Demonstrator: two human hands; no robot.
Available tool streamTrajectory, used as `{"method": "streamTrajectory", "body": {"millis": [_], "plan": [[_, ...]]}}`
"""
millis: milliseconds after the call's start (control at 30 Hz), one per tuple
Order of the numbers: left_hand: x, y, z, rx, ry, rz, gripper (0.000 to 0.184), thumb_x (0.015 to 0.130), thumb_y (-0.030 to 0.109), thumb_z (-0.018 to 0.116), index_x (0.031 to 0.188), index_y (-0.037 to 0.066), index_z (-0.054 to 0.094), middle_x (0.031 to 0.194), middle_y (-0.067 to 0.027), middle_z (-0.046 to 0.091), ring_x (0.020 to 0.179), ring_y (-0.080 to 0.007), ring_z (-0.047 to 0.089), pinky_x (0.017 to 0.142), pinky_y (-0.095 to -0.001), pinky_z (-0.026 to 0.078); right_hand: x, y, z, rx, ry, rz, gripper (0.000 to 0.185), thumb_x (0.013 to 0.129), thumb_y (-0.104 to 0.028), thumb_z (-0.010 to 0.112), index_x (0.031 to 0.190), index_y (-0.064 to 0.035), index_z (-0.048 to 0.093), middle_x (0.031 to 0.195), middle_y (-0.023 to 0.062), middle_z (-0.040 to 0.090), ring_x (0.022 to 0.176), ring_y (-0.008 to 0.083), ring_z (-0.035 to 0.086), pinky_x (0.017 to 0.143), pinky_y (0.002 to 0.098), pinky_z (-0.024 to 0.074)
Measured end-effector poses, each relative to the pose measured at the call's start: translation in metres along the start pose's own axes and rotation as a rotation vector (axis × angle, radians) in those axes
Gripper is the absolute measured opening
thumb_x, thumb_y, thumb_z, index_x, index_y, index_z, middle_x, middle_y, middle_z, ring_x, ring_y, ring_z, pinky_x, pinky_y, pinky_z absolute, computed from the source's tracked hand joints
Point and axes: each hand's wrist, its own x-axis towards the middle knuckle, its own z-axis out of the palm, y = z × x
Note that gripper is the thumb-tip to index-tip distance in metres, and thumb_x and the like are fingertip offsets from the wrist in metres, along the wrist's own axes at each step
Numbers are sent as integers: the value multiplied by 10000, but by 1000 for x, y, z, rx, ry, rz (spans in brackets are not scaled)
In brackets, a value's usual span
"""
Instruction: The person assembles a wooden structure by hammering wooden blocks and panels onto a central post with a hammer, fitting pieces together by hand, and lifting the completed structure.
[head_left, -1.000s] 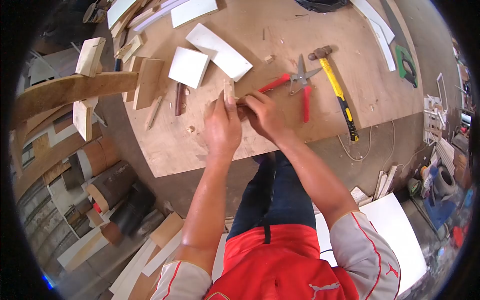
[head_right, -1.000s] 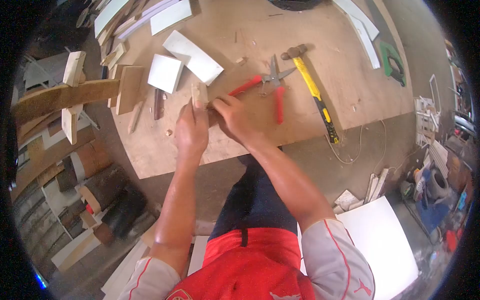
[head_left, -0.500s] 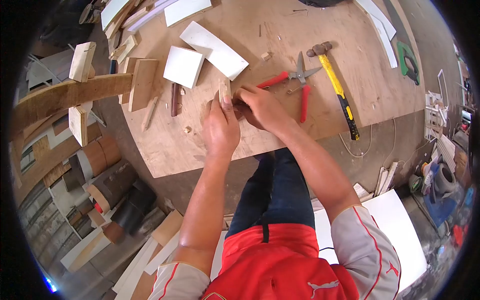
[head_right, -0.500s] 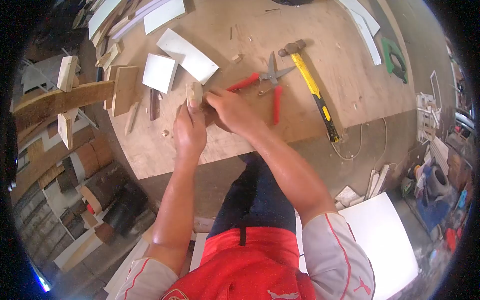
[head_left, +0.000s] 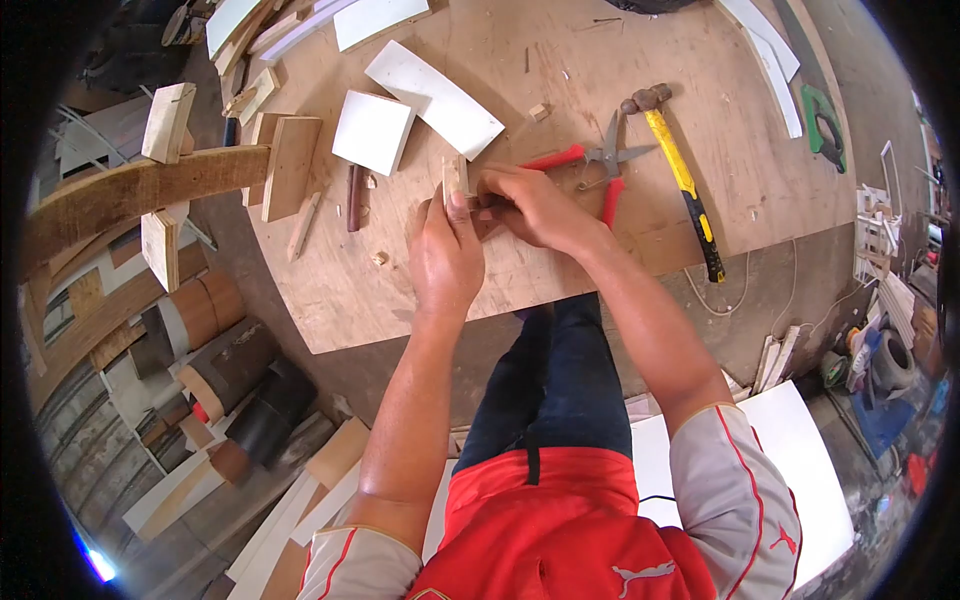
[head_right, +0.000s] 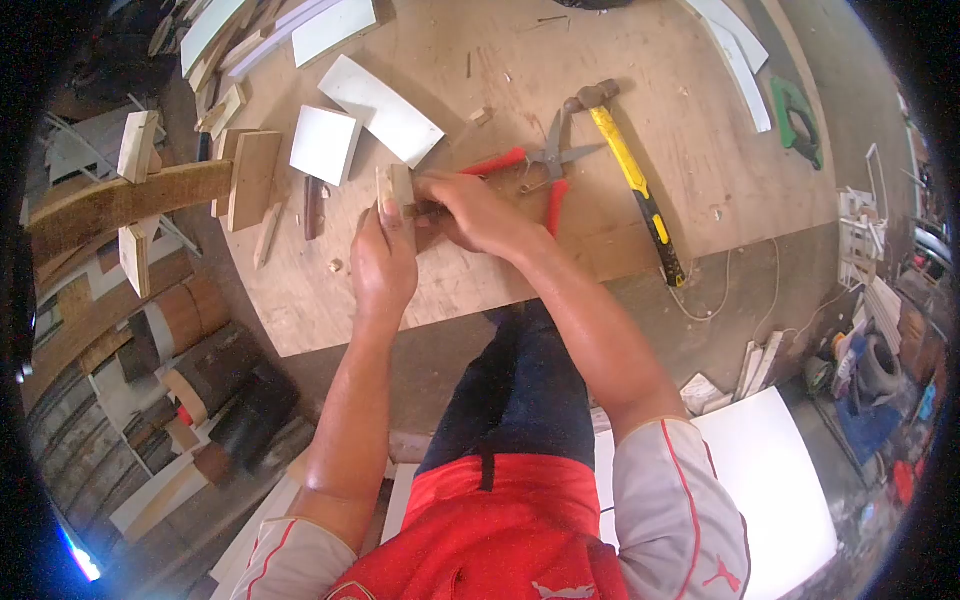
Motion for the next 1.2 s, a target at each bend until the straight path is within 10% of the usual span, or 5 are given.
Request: {"method": "streamTrajectory", "body": {"millis": [567, 833, 967, 1200], "plan": [[-3, 8, -1, 69, -16, -12, 452, 1108, 319, 416, 1272, -49, 620, 1068, -266, 638, 988, -471, 593, 853, -543, 479, -16, 20, 15, -132, 188, -63, 172, 815, 64, 723, 963, 13, 652, 894, 167, 696, 830, 348, 711, 718, 403, 560], [-3, 12, -4, 65, -57, -100, 488, 1108, 349, 394, 1336, -33, 596, 1137, -265, 642, 1079, -471, 597, 911, -540, 475, -58, -18, -27, -611, 571, 12, 348, 877, -247, 804, 1136, -50, 678, 1020, 135, 698, 962, 332, 681, 811, 430, 533], [-5, 7, -1, 11, -16, -76, 517, 1113, 372, 356, 1355, -23, 586, 1159, -262, 638, 1077, -474, 597, 926, -546, 469, -105, -8, -94, -1314, 792, 328, 403, 927, -389, 717, 1159, -69, 640, 1014, 156, 643, 926, 372, 621, 816, 528, 478], [-3, 2, -2, -97, -59, -56, 530, 1119, 381, 310, 1375, -4, 571, 1165, -282, 624, 1109, -474, 579, 957, -534, 450, -133, 19, -102, -1199, 687, 604, 345, 987, -321, 654, 1178, -35, 625, 1049, 191, 645, 970, 399, 633, 802, 516, 497]]}}
